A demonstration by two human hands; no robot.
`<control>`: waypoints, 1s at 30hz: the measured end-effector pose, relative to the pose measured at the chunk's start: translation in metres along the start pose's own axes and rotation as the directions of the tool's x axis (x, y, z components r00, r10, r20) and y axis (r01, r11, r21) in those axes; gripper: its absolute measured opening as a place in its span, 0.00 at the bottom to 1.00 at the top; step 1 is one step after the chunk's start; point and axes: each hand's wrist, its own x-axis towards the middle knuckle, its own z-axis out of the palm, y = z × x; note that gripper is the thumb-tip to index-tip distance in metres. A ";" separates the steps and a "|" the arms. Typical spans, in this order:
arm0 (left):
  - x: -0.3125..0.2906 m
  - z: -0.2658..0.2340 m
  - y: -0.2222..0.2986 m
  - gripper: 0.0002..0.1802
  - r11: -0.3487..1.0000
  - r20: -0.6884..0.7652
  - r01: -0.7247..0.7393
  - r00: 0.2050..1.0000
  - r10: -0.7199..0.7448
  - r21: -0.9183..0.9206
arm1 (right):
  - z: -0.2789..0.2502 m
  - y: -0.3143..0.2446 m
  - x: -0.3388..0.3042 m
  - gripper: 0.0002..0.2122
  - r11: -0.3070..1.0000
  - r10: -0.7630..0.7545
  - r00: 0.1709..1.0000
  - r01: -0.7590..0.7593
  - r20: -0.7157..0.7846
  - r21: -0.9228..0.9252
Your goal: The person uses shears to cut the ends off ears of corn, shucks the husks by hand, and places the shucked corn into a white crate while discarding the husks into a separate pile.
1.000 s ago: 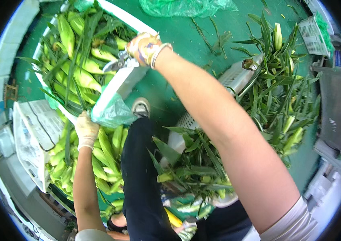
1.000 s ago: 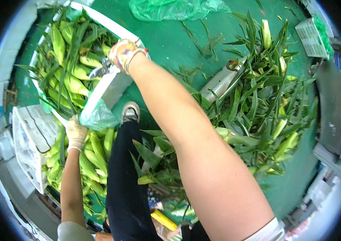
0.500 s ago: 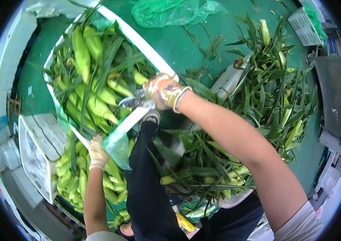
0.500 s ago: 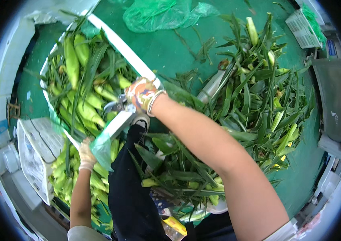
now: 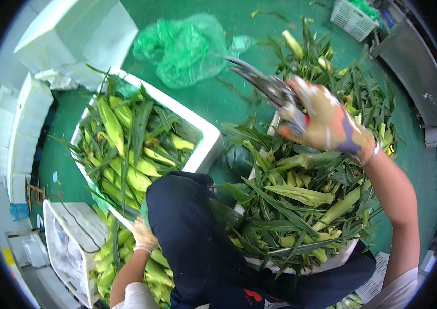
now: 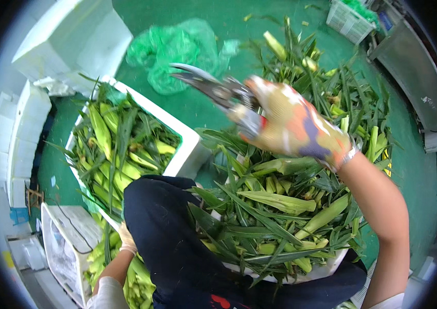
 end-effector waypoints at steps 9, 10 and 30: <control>-0.018 -0.044 0.016 0.29 0.999 -0.035 0.051 0.998 -0.051 -0.001 | 0.077 -0.078 -0.281 0.29 0.738 0.636 0.724 -0.672 0.266 0.061; -0.019 -0.056 0.021 0.33 0.999 0.066 0.036 0.997 -0.035 -0.015 | 0.081 -0.108 -0.286 0.32 0.682 0.693 0.662 -0.730 0.287 0.038; 0.275 -0.144 0.003 0.17 -0.019 0.272 0.313 0.790 -0.549 -0.949 | 0.142 -0.157 -0.306 0.23 0.502 0.854 0.506 -0.862 0.122 0.064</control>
